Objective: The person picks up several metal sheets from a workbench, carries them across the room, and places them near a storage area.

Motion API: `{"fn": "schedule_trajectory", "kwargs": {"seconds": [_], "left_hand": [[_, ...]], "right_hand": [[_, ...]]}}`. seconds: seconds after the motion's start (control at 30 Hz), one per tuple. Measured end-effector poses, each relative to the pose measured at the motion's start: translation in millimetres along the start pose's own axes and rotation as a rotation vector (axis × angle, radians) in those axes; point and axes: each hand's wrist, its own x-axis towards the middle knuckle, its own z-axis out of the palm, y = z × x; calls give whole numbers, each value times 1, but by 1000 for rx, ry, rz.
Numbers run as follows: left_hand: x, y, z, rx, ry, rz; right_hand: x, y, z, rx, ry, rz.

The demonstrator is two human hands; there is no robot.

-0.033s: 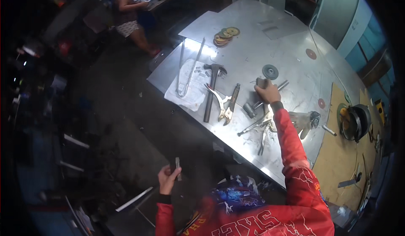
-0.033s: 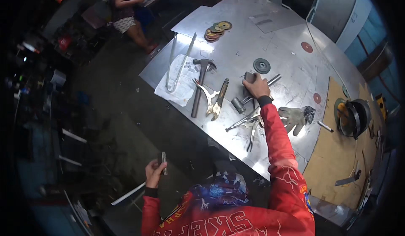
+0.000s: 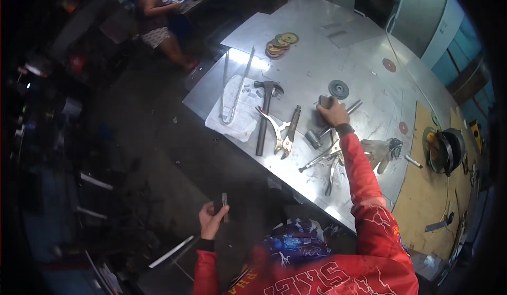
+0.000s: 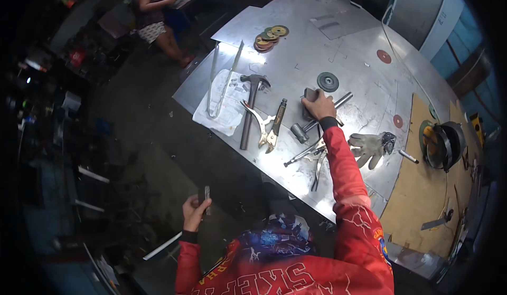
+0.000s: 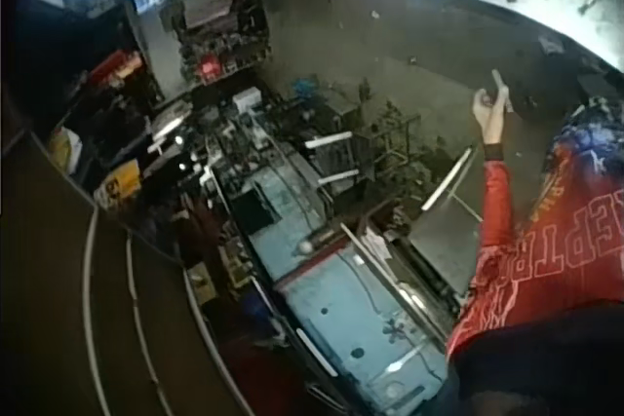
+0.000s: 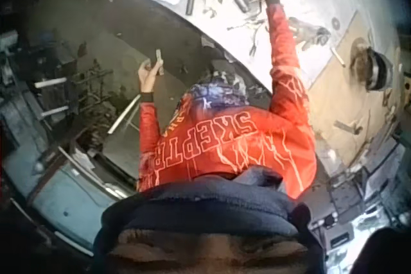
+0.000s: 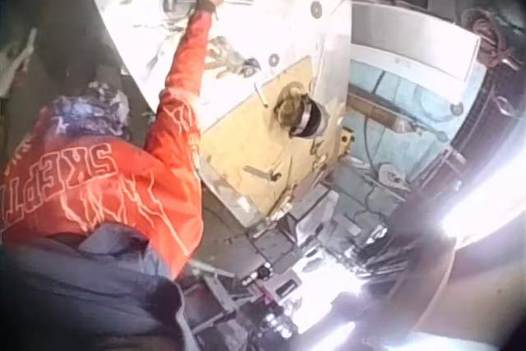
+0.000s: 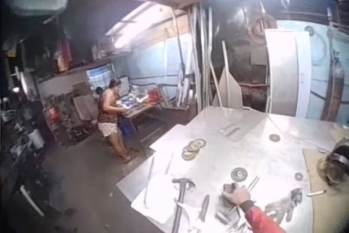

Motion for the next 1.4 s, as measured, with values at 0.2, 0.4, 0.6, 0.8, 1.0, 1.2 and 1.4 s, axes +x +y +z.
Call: {"fn": "schedule_trajectory", "kwargs": {"seconds": [0.2, 0.4, 0.6, 0.8, 1.0, 1.2, 1.4], "left_hand": [[135, 86, 69, 854, 106, 435], [223, 98, 121, 954, 75, 609], [234, 85, 136, 903, -157, 759], [217, 101, 95, 726, -415, 940], [214, 100, 82, 673, -537, 928], [211, 109, 105, 638, -657, 1039], [194, 122, 126, 645, -706, 1029]], "right_hand": [[23, -11, 53, -139, 47, 143], [-19, -22, 33, -79, 332, 213], [-97, 16, 70, -127, 188, 701], [-91, -42, 69, -173, 214, 707], [-93, -61, 94, -45, 256, 577], [-113, -9, 76, 394, 495, 142], [-141, 97, 16, -151, 582, 528]]}}
